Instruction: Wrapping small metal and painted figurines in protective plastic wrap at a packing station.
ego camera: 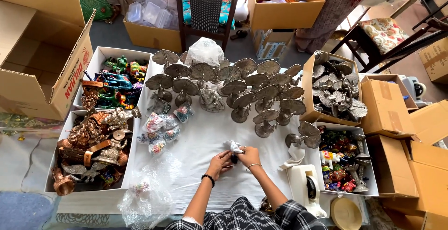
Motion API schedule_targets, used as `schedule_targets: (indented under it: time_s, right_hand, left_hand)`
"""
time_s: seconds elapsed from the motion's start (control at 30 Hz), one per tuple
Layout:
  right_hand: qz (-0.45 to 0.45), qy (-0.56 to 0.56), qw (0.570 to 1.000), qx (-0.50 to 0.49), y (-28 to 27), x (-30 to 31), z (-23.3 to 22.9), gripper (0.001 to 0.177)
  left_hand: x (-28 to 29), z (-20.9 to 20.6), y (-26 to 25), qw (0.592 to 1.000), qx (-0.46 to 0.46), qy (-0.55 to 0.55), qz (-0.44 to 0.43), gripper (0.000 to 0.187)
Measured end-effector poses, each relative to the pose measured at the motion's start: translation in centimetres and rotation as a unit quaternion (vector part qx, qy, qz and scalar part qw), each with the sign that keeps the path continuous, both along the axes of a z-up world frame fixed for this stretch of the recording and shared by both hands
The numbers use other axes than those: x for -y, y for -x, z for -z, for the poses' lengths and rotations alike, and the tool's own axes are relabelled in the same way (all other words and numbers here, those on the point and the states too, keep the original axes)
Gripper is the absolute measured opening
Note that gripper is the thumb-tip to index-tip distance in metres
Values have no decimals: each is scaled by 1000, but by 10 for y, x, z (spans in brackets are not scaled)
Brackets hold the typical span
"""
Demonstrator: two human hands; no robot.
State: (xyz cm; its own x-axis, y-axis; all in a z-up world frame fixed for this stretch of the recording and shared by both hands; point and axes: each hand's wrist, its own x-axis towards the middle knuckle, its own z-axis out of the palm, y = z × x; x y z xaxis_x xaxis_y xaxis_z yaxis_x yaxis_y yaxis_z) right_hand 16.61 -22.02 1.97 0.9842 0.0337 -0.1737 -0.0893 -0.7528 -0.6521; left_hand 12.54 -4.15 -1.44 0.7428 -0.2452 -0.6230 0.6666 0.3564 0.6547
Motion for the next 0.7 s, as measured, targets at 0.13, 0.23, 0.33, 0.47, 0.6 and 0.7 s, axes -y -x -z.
schedule_targets:
  time_s: [0.13,0.23,0.33,0.47,0.6,0.7]
  right_hand:
    - [-52,-20,993,-105,14,-23,-53,36]
    - [-47,-11,997,-61,15,-23,-23,39]
    - [-34,-19,999,29,13,-6,32,33]
    - [-24,14,1000,-3,16,-10,-14,33]
    - [17,107,993,-45,20,-17,-50,32]
    - [-18,99,990,100,17,-26,-49,28]
  left_hand:
    - [-1,12,1,999,-11,31,-26,55]
    - [-3,-14,4,999,-13,25,-23,55]
    - [-5,-22,6,1000,-12,23,7,55]
    - [-11,-6,7,999,-1,27,45,53]
    - [-5,1,7,999,2,10,32,49]
    - [-4,3,7,1000,-15,5,1,46]
